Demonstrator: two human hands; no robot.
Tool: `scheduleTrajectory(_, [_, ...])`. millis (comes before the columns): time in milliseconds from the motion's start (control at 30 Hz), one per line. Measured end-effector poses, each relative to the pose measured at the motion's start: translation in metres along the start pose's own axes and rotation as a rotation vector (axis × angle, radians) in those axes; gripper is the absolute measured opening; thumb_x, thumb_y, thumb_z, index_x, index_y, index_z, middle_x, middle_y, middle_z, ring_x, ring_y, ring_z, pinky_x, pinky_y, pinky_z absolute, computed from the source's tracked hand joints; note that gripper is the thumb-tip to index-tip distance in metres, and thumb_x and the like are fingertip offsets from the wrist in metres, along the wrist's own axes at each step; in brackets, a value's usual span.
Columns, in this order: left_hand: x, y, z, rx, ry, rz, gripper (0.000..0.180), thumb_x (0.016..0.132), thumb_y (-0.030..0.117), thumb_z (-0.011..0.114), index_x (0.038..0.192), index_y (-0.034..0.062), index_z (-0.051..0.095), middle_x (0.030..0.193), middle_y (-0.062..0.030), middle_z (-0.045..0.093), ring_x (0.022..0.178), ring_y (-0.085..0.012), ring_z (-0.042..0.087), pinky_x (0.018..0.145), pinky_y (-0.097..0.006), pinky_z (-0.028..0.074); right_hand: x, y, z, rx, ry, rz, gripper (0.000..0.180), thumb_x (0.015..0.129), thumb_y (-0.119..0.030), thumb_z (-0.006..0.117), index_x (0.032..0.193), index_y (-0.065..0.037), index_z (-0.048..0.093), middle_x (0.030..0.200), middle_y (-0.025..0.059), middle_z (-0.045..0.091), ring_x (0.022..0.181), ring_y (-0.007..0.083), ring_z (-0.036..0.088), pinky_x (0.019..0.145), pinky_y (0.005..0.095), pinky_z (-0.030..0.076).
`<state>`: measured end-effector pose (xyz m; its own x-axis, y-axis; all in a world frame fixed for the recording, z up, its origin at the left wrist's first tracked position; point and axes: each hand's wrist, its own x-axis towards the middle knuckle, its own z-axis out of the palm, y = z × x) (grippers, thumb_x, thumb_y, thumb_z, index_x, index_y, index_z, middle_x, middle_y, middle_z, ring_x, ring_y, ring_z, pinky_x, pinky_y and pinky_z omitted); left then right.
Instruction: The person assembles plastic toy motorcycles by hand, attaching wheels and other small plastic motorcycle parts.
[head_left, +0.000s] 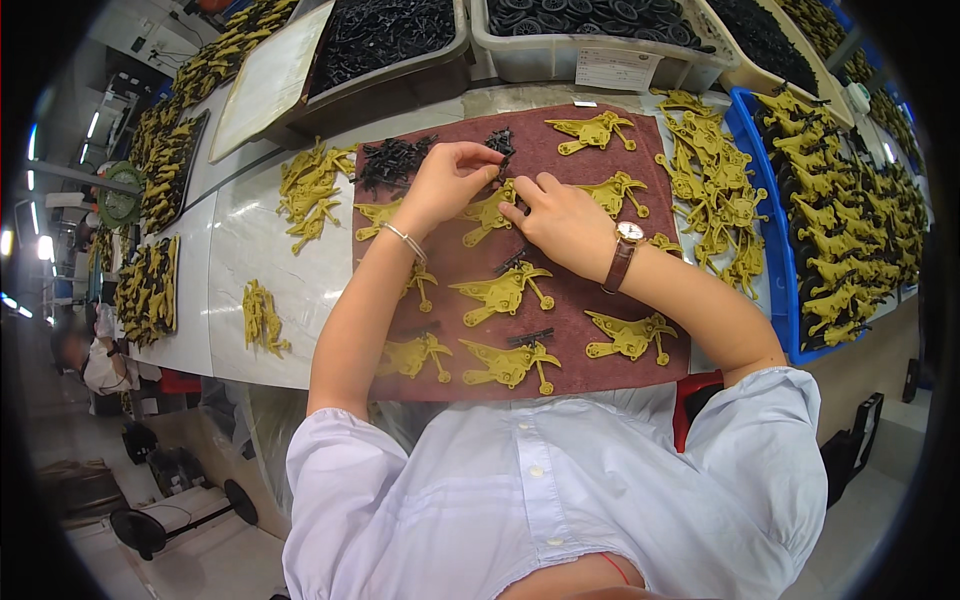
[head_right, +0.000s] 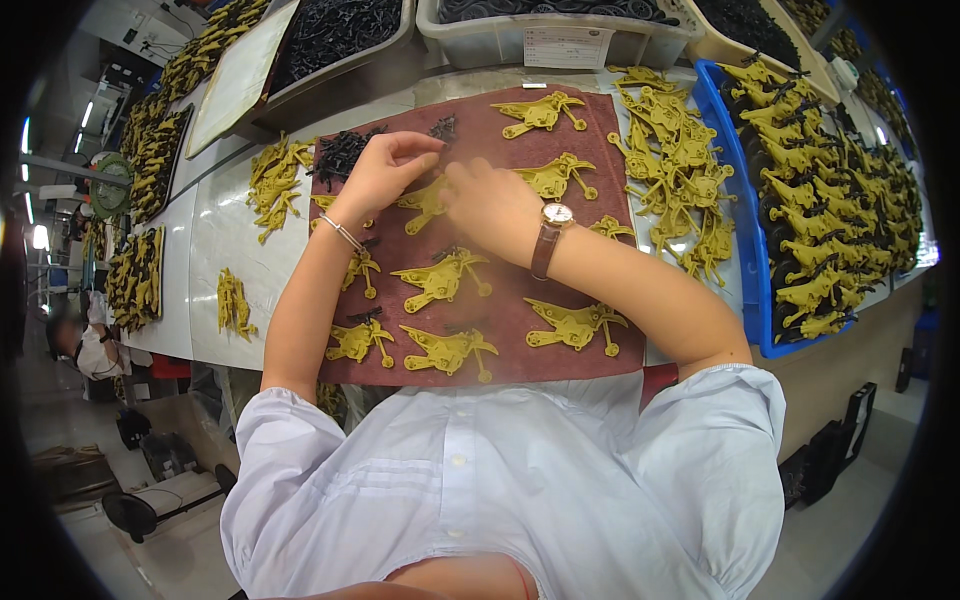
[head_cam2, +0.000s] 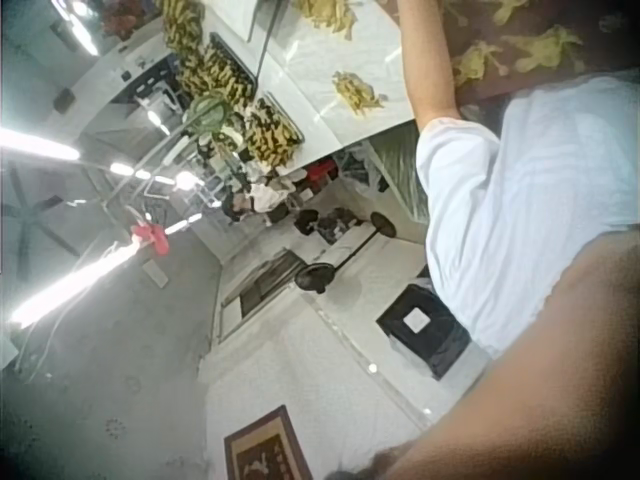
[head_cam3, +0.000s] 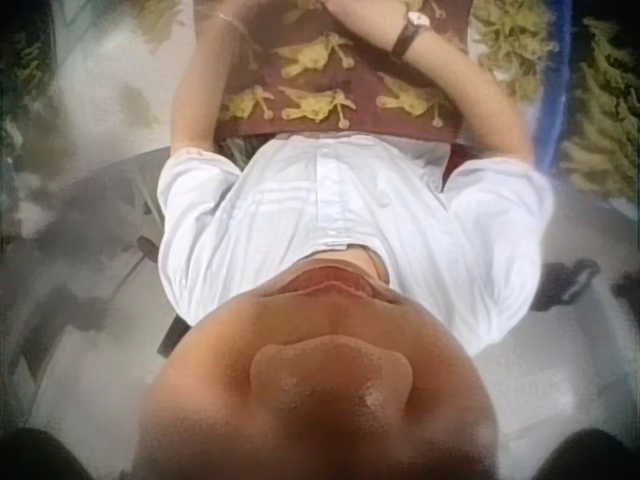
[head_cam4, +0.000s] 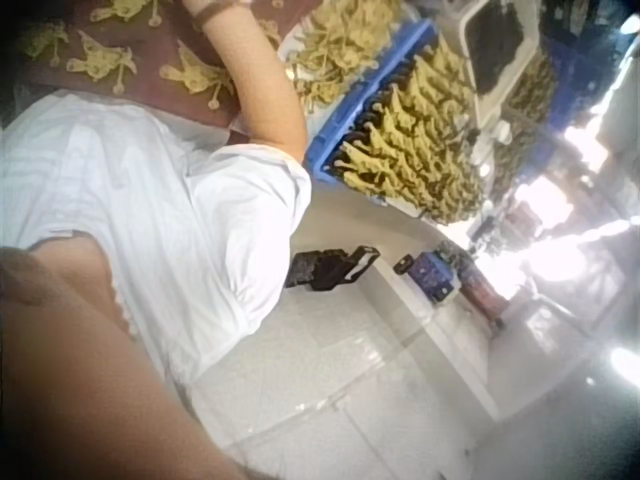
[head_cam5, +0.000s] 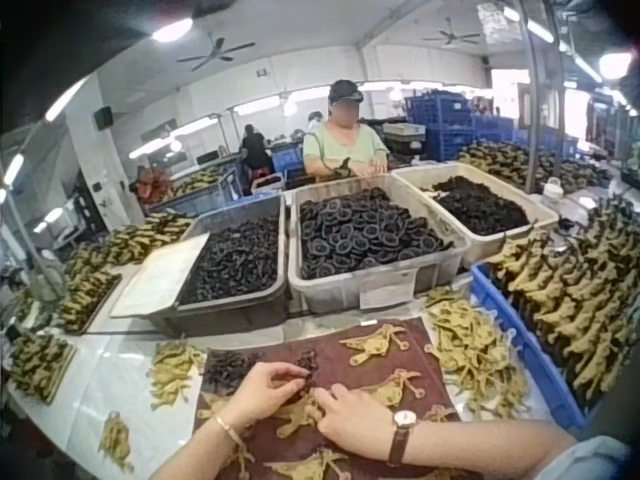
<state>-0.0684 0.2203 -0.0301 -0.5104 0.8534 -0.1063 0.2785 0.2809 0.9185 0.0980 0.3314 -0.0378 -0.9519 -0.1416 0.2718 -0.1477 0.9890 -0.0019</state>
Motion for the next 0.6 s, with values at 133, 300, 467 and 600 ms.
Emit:
scheduleTrajectory(133, [0.001, -0.009, 0.005, 0.072, 0.022, 0.055, 0.02, 0.085, 0.006, 0.065, 0.103, -0.0009, 0.069, 0.091, -0.0092, 0.072, 0.081, -0.0145, 0.07, 0.073, -0.027, 0.054, 0.001, -0.001, 0.001, -0.006, 0.003, -0.019, 0.034, 0.081, -0.013, 0.058, 0.114, -0.01, 0.066, 0.095, 0.0068, 0.05, 0.088, 0.0212, 0.054, 0.066, 0.0302, 0.053])
scheduleTrajectory(300, [-0.004, -0.009, 0.015, 0.102, 0.12, 0.101, 0.021, 0.084, 0.01, 0.067, 0.102, -0.0007, 0.068, 0.093, -0.0097, 0.072, 0.079, -0.0147, 0.07, 0.073, -0.027, 0.055, -0.001, 0.0, 0.003, -0.009, 0.033, -0.018, 0.031, 0.08, -0.012, 0.058, 0.111, -0.009, 0.065, 0.095, 0.0067, 0.05, 0.088, 0.0206, 0.054, 0.067, 0.0302, 0.053])
scheduleTrajectory(467, [-0.011, -0.003, 0.014, 0.275, 0.134, 0.133, 0.024, 0.085, 0.015, 0.066, 0.105, 0.0014, 0.068, 0.095, -0.0076, 0.07, 0.073, -0.0104, 0.064, 0.065, -0.024, 0.05, -0.001, -0.001, 0.004, -0.013, 0.02, -0.006, 0.032, 0.079, -0.011, 0.058, 0.111, -0.008, 0.065, 0.096, 0.0064, 0.051, 0.087, 0.0206, 0.054, 0.067, 0.0301, 0.053])
scheduleTrajectory(600, [-0.01, -0.013, 0.018, 0.541, 0.262, 0.344, 0.023, 0.085, 0.019, 0.064, 0.103, 0.0043, 0.069, 0.088, -0.0091, 0.069, 0.064, -0.0136, 0.06, 0.059, -0.026, 0.047, 0.001, -0.002, 0.005, -0.018, 0.01, -0.006, 0.033, 0.079, -0.01, 0.058, 0.111, -0.007, 0.064, 0.096, 0.0064, 0.051, 0.086, 0.0207, 0.054, 0.068, 0.0297, 0.053])
